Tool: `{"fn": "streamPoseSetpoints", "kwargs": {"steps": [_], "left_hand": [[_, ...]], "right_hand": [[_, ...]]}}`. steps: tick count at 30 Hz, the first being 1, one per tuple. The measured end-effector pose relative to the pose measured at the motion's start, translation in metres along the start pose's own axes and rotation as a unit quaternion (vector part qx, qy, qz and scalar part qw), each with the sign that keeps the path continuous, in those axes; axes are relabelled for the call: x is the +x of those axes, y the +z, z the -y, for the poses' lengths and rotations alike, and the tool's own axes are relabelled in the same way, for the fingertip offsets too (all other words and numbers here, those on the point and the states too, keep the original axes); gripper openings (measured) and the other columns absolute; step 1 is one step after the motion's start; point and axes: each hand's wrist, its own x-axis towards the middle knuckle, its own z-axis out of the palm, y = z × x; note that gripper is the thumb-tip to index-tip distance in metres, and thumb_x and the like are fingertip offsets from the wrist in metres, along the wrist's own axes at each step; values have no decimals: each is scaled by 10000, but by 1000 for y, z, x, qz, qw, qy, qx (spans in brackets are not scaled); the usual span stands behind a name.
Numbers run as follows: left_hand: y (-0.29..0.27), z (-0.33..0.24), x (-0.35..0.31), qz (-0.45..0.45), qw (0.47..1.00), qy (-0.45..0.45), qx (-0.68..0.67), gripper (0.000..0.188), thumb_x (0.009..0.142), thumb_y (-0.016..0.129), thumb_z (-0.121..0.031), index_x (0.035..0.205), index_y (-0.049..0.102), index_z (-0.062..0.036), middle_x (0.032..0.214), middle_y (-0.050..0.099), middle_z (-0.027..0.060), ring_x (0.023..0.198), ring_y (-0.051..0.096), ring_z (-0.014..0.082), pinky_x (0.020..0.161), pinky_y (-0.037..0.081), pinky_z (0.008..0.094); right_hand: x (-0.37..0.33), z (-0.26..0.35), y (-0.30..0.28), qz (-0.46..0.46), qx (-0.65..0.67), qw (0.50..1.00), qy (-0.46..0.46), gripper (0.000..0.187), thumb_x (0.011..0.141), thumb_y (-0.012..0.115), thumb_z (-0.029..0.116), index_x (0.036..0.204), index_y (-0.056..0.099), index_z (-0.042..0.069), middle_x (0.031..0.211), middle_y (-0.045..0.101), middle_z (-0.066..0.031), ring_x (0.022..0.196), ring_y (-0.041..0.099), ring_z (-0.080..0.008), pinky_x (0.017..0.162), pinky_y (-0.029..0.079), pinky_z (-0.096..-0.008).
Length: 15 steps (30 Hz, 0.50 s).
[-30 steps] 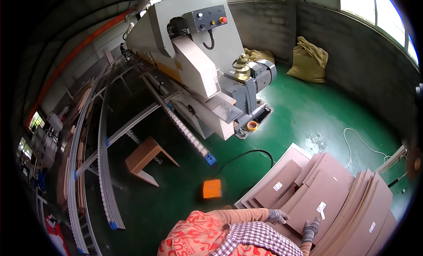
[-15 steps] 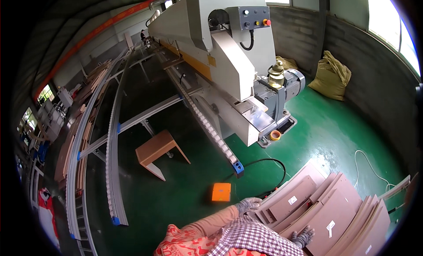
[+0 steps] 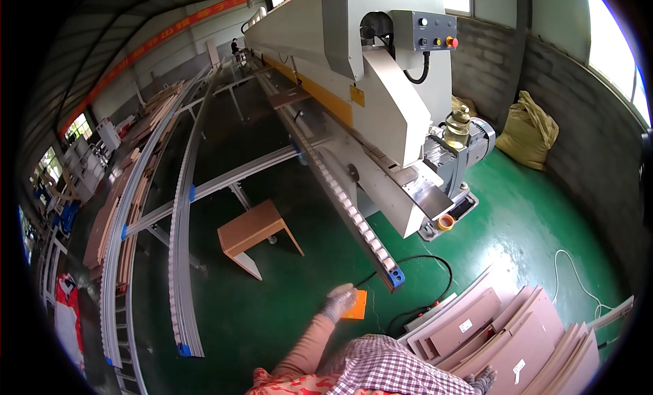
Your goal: The person repeatedly picks up wood panels from a stack and feeds them one at a time into an edge-banding machine, then places several panels on a cart.
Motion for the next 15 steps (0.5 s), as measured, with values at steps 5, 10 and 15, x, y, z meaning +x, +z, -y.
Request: {"fn": "streamPoseSetpoints", "kwargs": {"steps": [5, 10, 15], "left_hand": [[-22, -31, 34, -58, 992, 58, -101, 294, 953, 516, -138, 1239, 576, -108, 1168, 627, 124, 1062, 609, 286, 932, 492, 464], [-28, -59, 62, -64, 984, 92, -137, 255, 959, 530, -214, 1186, 609, -130, 1126, 643, 75, 1007, 618, 258, 918, 496, 456], [-28, -80, 82, -53, 980, 107, -158, 243, 950, 519, -211, 1176, 585, -147, 1118, 611, 63, 970, 612, 224, 879, 497, 413]], "right_hand": [[25, -8, 25, -88, 143, 983, -81, 727, 800, 705, 248, 1422, 384, 51, 1494, 325, -216, 1402, 282, -343, 1147, 217, -440], [10, 46, 44, -27, 452, 877, -162, 354, 871, 602, 68, 1209, 562, -25, 1163, 616, -172, 1104, 579, -255, 995, 429, -342], [-34, 101, 31, 17, 377, 887, -266, 170, 881, 611, 90, 1010, 677, 1, 901, 698, -141, 867, 664, -205, 811, 519, -330]]}}
